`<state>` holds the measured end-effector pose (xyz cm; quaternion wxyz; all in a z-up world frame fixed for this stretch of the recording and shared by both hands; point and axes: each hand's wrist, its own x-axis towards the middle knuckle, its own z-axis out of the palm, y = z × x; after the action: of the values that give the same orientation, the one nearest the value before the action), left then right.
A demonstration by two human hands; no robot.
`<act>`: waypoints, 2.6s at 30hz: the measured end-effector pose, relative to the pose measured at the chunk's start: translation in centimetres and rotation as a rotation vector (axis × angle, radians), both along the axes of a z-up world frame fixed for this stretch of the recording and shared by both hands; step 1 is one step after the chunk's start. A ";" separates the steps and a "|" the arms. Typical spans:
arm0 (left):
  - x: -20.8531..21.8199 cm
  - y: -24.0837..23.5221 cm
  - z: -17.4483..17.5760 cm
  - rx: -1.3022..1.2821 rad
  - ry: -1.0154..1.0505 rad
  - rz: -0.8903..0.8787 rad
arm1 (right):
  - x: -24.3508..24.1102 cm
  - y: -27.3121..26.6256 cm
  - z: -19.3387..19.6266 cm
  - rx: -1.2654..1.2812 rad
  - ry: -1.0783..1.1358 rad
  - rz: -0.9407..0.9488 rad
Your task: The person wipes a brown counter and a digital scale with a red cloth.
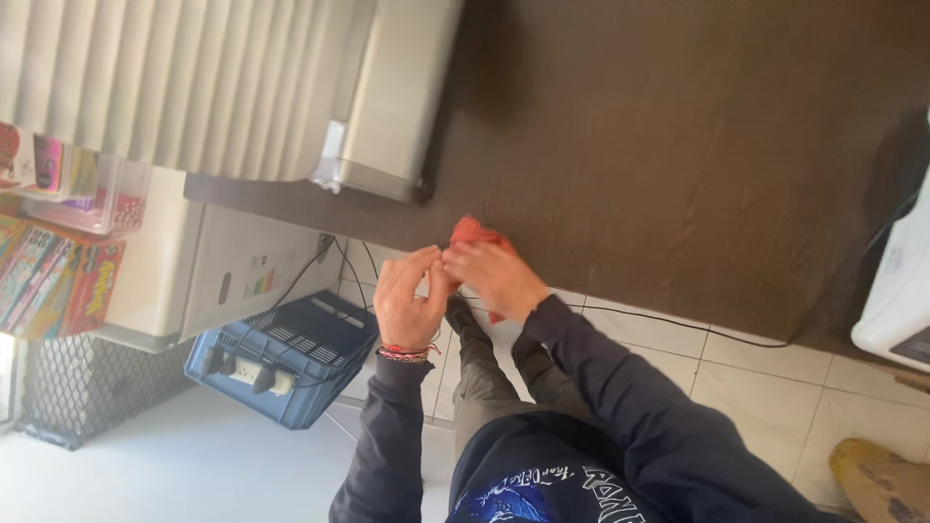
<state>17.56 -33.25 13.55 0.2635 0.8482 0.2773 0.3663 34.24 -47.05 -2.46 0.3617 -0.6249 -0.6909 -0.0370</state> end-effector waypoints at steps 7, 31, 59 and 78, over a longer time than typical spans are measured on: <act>3.3 -5.8 -0.5 -0.113 0.045 -0.191 | 11.9 -11.6 0.9 -0.323 -0.052 -0.646; 9.3 -17.2 -3.1 -0.272 0.271 -0.994 | -5.3 -45.9 13.5 -0.156 0.877 -1.740; 33.8 -83.6 11.2 -1.001 0.678 -1.408 | 9.0 -84.2 23.7 0.982 1.134 -1.693; 46.7 -114.0 11.7 -0.773 0.299 -1.621 | 26.0 -116.0 33.1 0.575 0.889 -1.835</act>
<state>64.21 -147.26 25.23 0.6678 0.6743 -0.2693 -0.1637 60.19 -163.05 30.64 0.5498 -0.7557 0.2750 -0.2260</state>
